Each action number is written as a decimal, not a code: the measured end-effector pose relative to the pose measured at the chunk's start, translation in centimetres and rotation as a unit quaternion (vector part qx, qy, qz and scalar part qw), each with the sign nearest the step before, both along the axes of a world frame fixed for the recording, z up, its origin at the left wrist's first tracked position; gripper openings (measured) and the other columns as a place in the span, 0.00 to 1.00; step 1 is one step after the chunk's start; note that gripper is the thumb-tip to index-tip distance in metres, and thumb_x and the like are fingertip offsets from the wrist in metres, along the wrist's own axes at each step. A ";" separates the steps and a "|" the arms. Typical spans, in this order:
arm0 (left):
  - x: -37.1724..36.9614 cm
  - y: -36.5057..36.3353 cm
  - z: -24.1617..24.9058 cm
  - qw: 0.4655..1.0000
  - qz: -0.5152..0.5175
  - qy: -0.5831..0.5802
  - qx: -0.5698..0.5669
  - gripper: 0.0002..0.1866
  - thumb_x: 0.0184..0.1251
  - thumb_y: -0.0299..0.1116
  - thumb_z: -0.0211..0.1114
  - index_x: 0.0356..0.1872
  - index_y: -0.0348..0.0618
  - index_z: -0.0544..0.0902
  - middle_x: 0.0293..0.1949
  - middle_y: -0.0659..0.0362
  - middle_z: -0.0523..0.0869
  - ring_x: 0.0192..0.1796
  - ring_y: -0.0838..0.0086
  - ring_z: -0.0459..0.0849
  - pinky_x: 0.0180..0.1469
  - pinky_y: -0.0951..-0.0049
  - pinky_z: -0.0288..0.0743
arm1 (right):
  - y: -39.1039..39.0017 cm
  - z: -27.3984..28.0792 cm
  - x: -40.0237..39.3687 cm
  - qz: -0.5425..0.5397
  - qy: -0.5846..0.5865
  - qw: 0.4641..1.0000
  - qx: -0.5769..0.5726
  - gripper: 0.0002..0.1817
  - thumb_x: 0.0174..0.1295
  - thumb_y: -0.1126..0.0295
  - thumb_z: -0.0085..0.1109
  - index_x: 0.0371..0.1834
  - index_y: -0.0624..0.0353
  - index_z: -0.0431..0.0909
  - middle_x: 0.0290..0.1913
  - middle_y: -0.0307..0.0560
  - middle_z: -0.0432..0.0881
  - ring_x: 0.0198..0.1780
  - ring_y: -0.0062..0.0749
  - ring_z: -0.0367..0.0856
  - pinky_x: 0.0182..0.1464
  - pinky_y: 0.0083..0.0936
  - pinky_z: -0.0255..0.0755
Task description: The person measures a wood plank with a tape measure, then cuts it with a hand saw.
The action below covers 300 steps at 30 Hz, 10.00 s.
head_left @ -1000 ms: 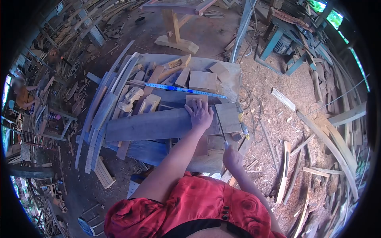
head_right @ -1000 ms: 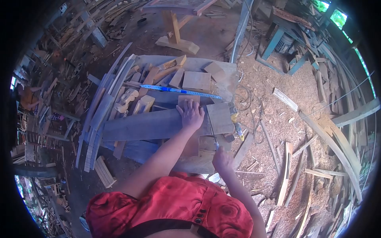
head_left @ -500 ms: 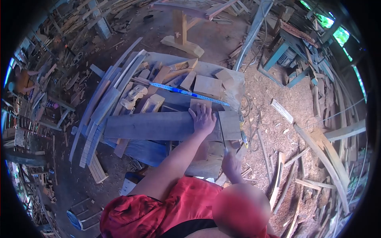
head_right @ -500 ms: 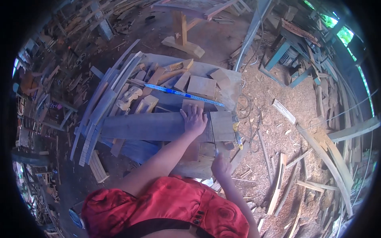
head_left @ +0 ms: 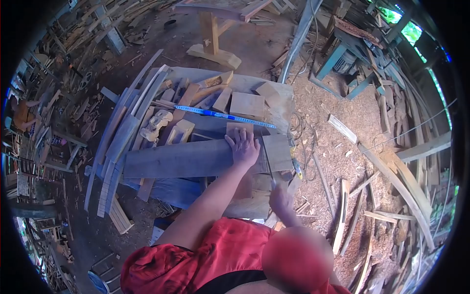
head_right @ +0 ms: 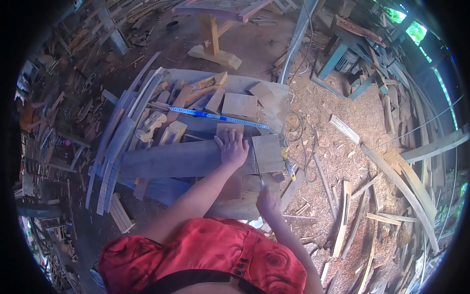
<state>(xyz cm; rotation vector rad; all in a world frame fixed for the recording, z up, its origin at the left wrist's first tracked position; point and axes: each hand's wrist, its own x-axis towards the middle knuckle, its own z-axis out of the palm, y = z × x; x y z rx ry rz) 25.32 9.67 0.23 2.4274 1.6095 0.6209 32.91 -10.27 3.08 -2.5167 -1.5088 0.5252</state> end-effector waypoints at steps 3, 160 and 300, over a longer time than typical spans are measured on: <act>-0.2 0.4 0.1 1.000 -0.010 0.014 -0.023 0.20 0.64 0.44 0.48 0.50 0.42 0.71 0.61 0.47 0.66 0.69 0.49 0.54 0.64 0.30 0.35 | -1.4 1.4 -0.8 -0.016 0.014 0.999 -0.043 0.09 0.59 0.67 0.47 0.37 0.60 0.69 0.26 0.61 0.80 0.31 0.56 0.81 0.34 0.47 0.75; -10.6 -8.7 35.9 0.358 -0.757 -0.513 -0.191 0.18 0.62 0.51 0.61 0.53 0.68 0.77 0.32 0.51 0.81 0.28 0.70 0.78 0.28 0.77 0.65 | 1.3 -0.5 0.5 -0.026 0.060 0.998 -0.003 0.15 0.64 0.59 0.43 0.34 0.61 0.73 0.28 0.62 0.80 0.34 0.58 0.80 0.38 0.50 0.72; -1.5 2.4 -0.6 0.999 -0.012 0.029 -0.013 0.16 0.63 0.44 0.53 0.42 0.42 0.75 0.58 0.50 0.66 0.66 0.55 0.58 0.58 0.31 0.53 | -1.7 -0.1 -1.0 -0.076 0.031 0.993 -0.081 0.08 0.60 0.66 0.46 0.36 0.59 0.71 0.27 0.61 0.80 0.31 0.55 0.81 0.32 0.49 0.74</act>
